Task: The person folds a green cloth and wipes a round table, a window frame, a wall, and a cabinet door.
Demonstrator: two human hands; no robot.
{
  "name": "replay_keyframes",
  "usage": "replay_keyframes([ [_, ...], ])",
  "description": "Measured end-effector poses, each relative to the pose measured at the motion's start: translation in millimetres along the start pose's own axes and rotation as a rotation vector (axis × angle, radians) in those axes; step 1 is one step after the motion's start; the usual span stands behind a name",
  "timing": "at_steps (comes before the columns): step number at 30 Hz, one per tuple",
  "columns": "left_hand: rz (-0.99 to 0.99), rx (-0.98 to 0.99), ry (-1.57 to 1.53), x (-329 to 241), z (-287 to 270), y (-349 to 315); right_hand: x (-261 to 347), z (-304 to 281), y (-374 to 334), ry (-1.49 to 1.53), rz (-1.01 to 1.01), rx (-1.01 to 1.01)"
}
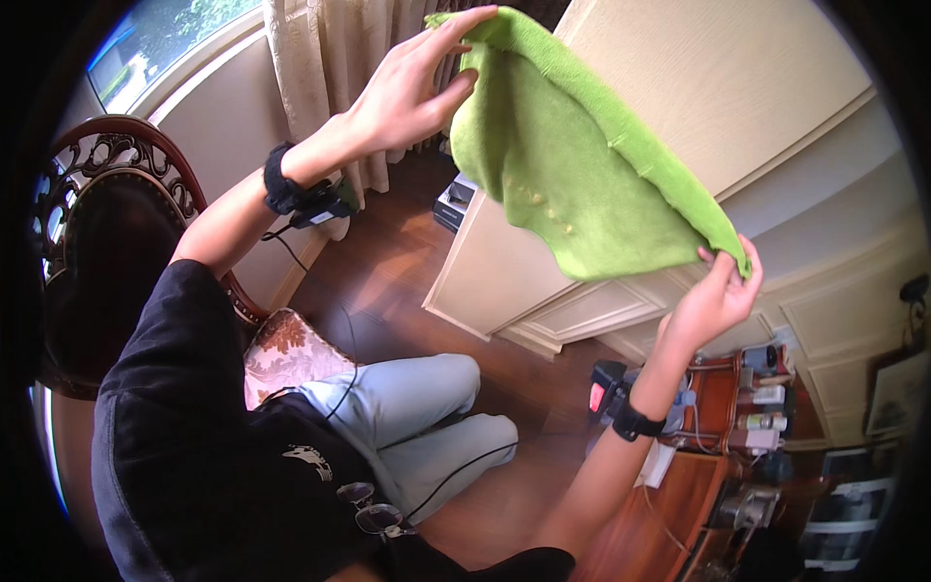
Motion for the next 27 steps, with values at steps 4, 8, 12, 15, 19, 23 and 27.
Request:
replay_keyframes([
  [4, 0.117, -0.055, -0.020, 0.1, -41.4, 48.0, 45.3, 41.3, 12.7, -0.211, -0.075, 0.146],
  [8, 0.197, -0.105, 0.051, 11.2, -56.0, 97.5, 124.2, 74.5, 48.6, -0.639, -0.398, 0.101],
  [12, 0.242, -0.273, 0.144, 7.5, -46.0, 155.6, 186.2, 108.5, 87.0, -0.874, -0.730, -0.030],
  [15, 0.144, -0.268, 0.271, 26.9, -10.3, 198.9, 190.2, 128.2, 120.7, -0.819, -0.828, -0.111],
  [19, 0.184, -0.428, 0.313, 41.9, -5.7, 242.1, 187.1, 155.5, 156.1, -0.690, -0.808, -0.229],
  [23, 0.139, -0.348, -0.093, 55.1, 9.1, 265.7, 187.9, 154.6, 182.8, -0.705, -0.861, -0.403],
  [27, 0.112, -0.414, -0.151, 62.7, 29.9, 259.7, 147.7, 160.2, 173.1, -0.677, -0.992, -0.507],
])
Point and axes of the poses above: each hand's wrist, its own y-axis towards the middle knuckle, its own z-axis out of the palm, x = y × z, the point moved 8 cm from there along y, towards the middle knuckle, and after that the axes turned 8 degrees about z, right-handed, at the moved point
